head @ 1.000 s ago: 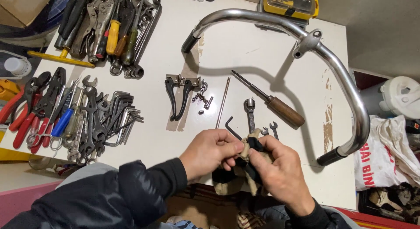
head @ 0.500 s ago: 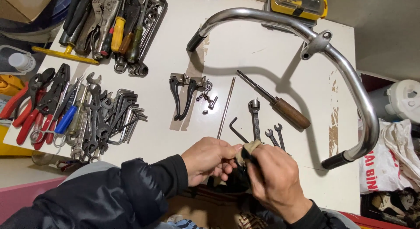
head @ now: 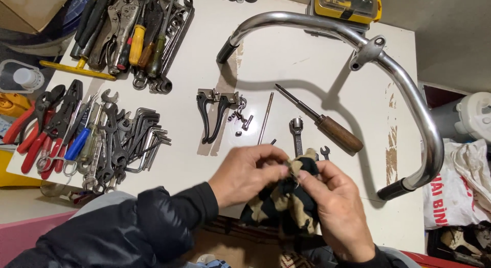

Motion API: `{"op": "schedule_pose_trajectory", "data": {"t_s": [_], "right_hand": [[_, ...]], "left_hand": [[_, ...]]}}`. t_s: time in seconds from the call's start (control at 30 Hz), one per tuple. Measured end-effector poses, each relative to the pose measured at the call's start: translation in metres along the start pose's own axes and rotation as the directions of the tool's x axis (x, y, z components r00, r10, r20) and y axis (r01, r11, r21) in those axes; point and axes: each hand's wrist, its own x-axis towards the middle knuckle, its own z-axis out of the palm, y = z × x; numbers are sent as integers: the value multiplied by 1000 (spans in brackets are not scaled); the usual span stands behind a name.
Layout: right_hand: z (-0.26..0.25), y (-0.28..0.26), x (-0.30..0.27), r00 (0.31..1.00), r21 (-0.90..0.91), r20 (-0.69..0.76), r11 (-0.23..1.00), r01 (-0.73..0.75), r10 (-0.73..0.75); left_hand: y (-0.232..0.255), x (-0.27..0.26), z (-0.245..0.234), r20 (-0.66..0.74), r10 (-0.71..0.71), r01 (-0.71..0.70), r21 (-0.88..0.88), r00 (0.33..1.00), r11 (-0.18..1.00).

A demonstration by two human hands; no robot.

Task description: The person cleans a small metal bicycle part using a cloth and a hex key. They wipe the part thoroughly, then place it on the table among other tools and parts. The person then picks up a small metal nut and wipes it with the cloth.

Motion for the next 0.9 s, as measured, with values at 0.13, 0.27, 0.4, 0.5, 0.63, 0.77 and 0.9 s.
{"op": "schedule_pose_trajectory", "data": {"t_s": [0.13, 0.27, 0.4, 0.5, 0.63, 0.77, 0.9], "right_hand": [[-12, -13, -7, 989, -113, -58, 985, 129, -136], [-29, -27, -9, 953, -62, -100, 958, 281, -286], [-40, -39, -10, 898, -64, -187, 917, 394, -399], [-51, -39, -8, 868, -47, -234, 897, 440, -438], [-52, -42, -14, 853, -114, -275, 896, 430, -444], [-55, -41, -16, 841, -152, -283, 887, 436, -461], [-60, -41, -17, 831, -161, -287, 879, 448, -476]], "left_hand": [[-31, 28, -13, -82, 291, -256, 289, 953, 922], [-45, 53, -23, -158, 328, -202, 525, 931, 827], [-61, 82, -29, -135, 482, -239, 735, 866, 634], [-65, 101, -32, -121, 622, -261, 833, 774, 488], [-65, 125, -29, -121, 552, -158, 889, 825, 430], [-70, 142, -23, -98, 571, -108, 942, 815, 317], [-68, 149, -23, -120, 510, -26, 962, 851, 271]]}}
